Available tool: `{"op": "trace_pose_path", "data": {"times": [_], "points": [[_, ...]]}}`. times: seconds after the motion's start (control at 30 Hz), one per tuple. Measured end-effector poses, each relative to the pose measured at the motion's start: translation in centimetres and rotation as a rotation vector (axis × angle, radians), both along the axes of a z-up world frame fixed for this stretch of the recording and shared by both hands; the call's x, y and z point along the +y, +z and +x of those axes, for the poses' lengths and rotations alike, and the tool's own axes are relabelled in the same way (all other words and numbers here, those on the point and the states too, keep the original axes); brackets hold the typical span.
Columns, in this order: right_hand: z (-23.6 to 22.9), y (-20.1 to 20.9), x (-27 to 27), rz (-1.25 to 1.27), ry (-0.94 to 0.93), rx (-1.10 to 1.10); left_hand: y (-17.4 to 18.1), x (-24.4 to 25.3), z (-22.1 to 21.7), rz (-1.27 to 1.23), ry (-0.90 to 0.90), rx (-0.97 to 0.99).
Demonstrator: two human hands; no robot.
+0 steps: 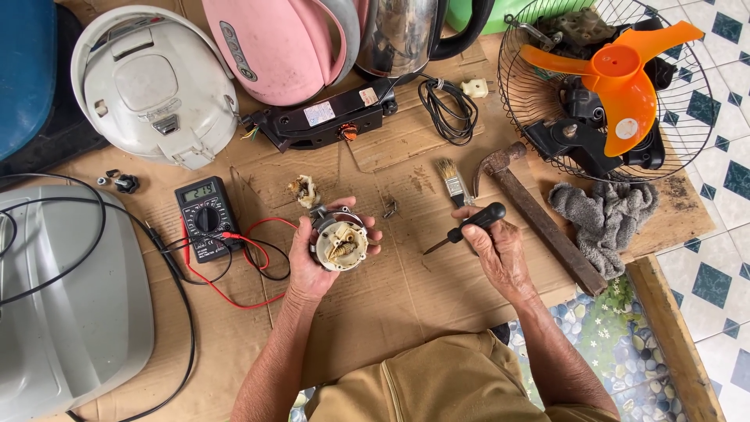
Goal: Disassembling and inspecting a small electric motor using hand tools and a multimeter for repair.
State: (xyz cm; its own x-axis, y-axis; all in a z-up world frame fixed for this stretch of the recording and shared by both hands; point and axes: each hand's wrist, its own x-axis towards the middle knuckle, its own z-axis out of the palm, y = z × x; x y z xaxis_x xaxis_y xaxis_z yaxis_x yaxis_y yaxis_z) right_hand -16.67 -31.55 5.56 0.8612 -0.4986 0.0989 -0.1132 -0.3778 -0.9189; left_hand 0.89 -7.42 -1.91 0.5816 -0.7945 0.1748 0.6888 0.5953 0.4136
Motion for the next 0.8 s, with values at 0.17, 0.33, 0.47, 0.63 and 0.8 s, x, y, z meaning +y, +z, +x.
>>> {"op": "trace_pose_path", "data": {"times": [0.17,0.33,0.47,0.63,0.8], "points": [[0.5,1.7,0.0,-0.238,0.011,0.006,-0.4,0.0,0.0,0.012,0.009,0.010],[0.3,-1.1,-0.8,-0.478,0.150,-0.026,-0.7,0.0,0.1,-0.005,0.009,0.033],[0.6,-0.7,1.1,-0.536,0.200,-0.122,-0.6,0.0,0.1,0.003,0.016,0.025],[0.5,-1.2,0.6,-0.578,0.087,-0.143,0.1,-0.1,-0.1,0.013,0.017,0.017],[1.5,2.8,0.2,-0.608,0.141,-0.316,0.1,-0.1,-0.2,0.002,0.016,0.026]]}}
